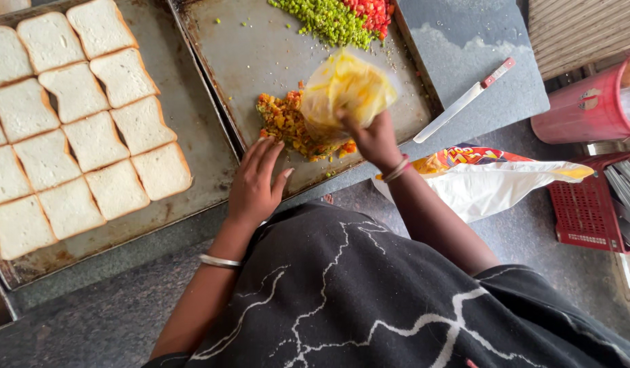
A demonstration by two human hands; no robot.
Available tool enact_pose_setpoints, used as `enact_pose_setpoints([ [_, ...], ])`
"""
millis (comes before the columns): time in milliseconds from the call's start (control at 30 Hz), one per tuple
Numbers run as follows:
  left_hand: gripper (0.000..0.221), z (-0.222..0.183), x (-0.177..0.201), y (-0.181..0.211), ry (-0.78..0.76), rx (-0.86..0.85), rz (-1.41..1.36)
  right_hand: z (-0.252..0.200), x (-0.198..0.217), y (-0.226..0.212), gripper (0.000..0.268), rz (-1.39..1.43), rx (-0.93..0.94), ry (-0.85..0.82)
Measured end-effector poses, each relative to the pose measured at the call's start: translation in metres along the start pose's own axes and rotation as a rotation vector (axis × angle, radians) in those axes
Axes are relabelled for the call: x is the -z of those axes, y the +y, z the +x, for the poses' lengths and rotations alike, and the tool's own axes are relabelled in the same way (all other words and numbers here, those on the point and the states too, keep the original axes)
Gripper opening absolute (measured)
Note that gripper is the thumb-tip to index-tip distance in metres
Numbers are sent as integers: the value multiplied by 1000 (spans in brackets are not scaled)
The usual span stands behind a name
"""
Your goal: The person empties a bag of prepared filling onto a metal tray and mixes it by hand with chopped vegetables to prepare a stuffing.
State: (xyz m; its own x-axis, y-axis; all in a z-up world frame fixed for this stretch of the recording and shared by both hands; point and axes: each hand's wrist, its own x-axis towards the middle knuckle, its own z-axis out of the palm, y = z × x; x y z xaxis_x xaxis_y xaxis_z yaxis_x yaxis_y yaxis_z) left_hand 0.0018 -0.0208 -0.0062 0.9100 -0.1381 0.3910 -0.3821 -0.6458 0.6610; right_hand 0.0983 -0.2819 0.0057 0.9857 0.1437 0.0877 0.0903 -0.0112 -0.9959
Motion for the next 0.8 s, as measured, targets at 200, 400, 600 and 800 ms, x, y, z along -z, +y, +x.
enact_pose_setpoints([
  [200, 46, -3, -8, -1, -6, 40, 49, -11, -36, 15, 28, -381, 175, 10],
  [400, 42, -6, -8, -2, 47, 32, 53, 1, -68, 20, 32, -616, 523, -63],
  [600, 42, -8, -10, -3, 54, 48, 61, 13, -33, 23, 29, -387, -59, -158],
  [800, 45, -8, -7, -5, 67, 31, 24, 10, -7, -20, 27, -57, 43, -1],
])
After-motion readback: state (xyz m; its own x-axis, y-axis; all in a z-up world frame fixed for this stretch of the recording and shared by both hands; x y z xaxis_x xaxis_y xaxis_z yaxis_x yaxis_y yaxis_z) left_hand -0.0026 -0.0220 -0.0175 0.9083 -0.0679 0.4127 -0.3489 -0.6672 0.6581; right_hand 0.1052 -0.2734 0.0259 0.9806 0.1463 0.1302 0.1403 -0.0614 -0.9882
